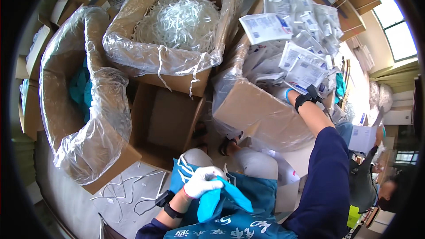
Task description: The person sits on the floor surrounded by cardboard boxes and packs teal face masks into a teal drawstring bag. They repeatedly pick up masks, place them inside the bag, and tie the white drawstrings to close it.
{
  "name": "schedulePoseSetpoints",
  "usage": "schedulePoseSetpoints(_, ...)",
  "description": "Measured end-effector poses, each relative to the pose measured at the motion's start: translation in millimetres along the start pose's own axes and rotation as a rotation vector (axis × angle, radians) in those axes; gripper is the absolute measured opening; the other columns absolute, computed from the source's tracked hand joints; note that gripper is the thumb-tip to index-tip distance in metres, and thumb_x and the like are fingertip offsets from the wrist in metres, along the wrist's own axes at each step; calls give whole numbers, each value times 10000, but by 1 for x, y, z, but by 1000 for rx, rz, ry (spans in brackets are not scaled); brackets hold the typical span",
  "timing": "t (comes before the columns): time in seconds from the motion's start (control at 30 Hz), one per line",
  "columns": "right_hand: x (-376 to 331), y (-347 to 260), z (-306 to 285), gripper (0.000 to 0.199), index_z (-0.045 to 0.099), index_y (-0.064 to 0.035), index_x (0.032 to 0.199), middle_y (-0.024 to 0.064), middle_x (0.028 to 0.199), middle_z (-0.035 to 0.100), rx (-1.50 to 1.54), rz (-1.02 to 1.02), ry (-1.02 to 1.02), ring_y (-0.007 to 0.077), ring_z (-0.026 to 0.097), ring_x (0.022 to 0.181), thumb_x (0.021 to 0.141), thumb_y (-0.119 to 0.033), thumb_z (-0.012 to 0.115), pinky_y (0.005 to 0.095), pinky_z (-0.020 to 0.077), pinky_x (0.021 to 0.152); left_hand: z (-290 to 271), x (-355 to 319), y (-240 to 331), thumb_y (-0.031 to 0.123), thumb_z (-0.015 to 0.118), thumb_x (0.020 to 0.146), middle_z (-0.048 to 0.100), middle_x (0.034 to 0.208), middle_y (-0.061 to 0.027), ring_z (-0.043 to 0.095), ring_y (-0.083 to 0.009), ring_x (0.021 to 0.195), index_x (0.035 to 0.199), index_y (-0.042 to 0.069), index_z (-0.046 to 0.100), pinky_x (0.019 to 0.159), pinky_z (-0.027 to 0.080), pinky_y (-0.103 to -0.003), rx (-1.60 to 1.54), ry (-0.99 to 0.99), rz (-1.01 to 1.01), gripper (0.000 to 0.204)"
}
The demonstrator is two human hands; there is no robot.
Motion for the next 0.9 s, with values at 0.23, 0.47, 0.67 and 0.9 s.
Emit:
schedulePoseSetpoints(0.23, -79, -18, -34, 578, 584, -50, 1338, 122, 1405, 563, 335, 173, -84, 266, 557, 1219, 982, -481, 436, 362, 386, 1055, 5, 2, -6, 143, 706, 908, 669, 957, -33, 630, -112, 863, 1072, 30, 639, 794, 526, -275, 63, 48, 15, 210)
schedulePoseSetpoints(0.47, -186, -96, -85, 600, 521, -72, 1399, 182, 1421, 525, 156, 57, 397, 340, 461, 1340, 993, -497, 401, 432, 343, 1120, 3, 2, -7, 195, 710, 897, 661, 929, -18, 610, -105, 833, 1071, 43, 651, 766, 510, -273, 192, 90, 52, 239)
schedulePoseSetpoints(0.67, -282, -191, -40, 511, 534, -94, 1396, 172, 1386, 560, 44, 128, 817, 367, 475, 1322, 964, -365, 547, 443, 352, 1122, 5, -2, -7, 190, 679, 923, 646, 995, -17, 600, -120, 924, 1122, 33, 617, 830, 499, -283, 213, 144, 158, 260)
schedulePoseSetpoints(0.9, -312, -243, 82, 416, 677, 8, 1119, 184, 1048, 712, 1861, -71, 568, 259, 703, 912, 1041, -354, 486, 358, 553, 847, 12, -3, -23, 182, 664, 950, 643, 944, 8, 608, -108, 843, 1106, 66, 631, 779, 510, -274, 125, 232, 64, 197)
Point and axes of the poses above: each hand's wrist, its own x-axis towards the middle knuckle, its own z-axis out of the palm, y = z × x, the point moved 6 cm from there along x, towards the middle knuckle
